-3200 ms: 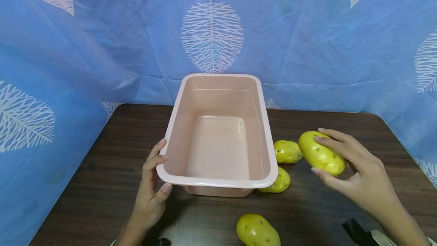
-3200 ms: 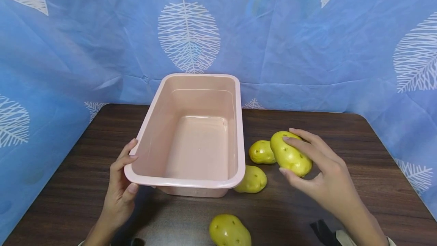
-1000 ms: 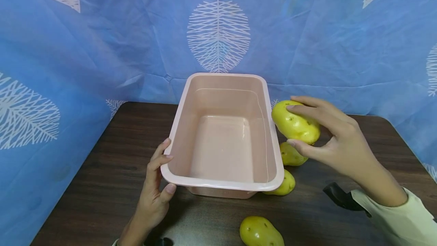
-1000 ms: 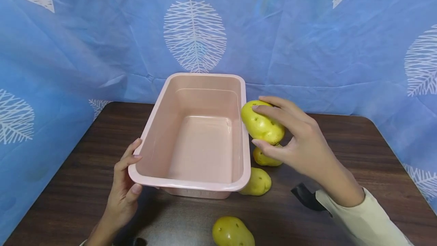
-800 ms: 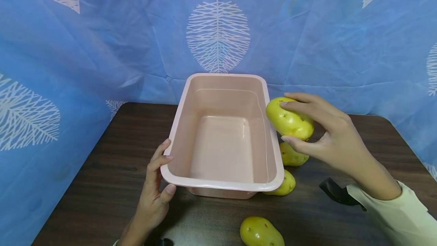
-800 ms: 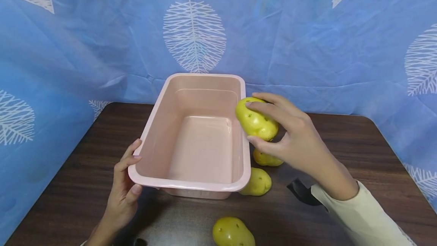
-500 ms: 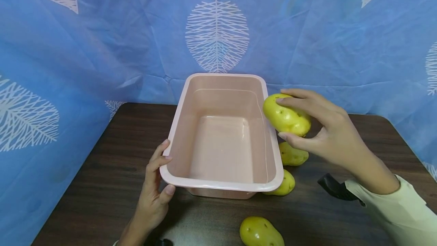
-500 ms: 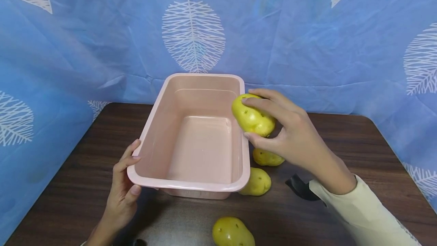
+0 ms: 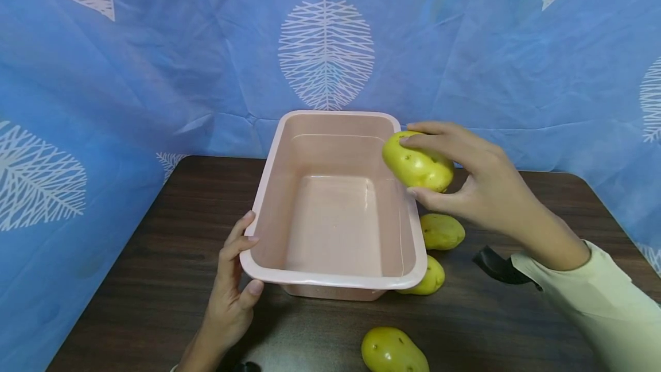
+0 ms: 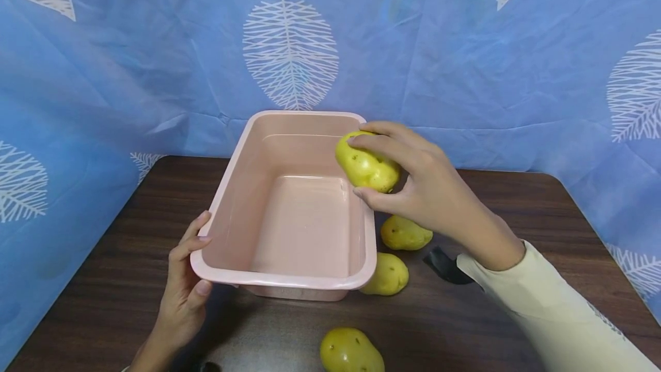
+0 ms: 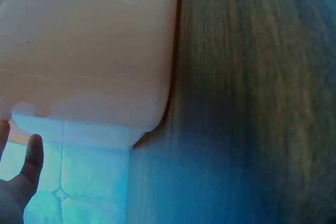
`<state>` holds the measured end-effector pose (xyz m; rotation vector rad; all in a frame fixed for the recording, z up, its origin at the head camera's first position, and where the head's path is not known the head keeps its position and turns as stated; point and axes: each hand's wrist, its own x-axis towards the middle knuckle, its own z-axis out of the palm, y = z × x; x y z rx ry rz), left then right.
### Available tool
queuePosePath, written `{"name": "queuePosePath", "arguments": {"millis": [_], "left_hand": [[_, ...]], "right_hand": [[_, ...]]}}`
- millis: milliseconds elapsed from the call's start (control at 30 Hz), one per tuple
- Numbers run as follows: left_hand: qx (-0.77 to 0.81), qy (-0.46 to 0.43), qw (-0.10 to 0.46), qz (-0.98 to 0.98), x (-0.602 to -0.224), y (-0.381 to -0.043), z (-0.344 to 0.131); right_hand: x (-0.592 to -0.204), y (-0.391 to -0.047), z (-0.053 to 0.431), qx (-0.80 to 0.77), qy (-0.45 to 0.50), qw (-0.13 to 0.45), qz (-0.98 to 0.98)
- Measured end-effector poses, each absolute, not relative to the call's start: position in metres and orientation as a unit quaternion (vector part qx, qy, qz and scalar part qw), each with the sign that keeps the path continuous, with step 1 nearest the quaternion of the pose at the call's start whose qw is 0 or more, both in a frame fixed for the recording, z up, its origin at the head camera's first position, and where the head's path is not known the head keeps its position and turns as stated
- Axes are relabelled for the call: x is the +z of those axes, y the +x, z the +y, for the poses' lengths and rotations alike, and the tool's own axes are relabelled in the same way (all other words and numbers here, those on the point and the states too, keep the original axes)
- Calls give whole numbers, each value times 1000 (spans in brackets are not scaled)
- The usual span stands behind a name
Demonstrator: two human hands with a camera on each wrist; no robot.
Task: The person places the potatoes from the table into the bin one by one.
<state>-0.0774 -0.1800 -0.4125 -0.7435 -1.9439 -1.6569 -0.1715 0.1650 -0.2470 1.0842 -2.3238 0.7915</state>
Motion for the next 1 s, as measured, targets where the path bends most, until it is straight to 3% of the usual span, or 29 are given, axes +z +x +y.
{"name": "queuePosePath", "arguments": {"millis": [433,1000], "left_hand": [[-601,-265,235,-717,-412,-77,-180],[-601,-259,233,-719,-411,-77,-180]], "right_hand": [[-244,-187,157,278,392,202,-853],[-241,-203,147,325,355,112,-869]]}}
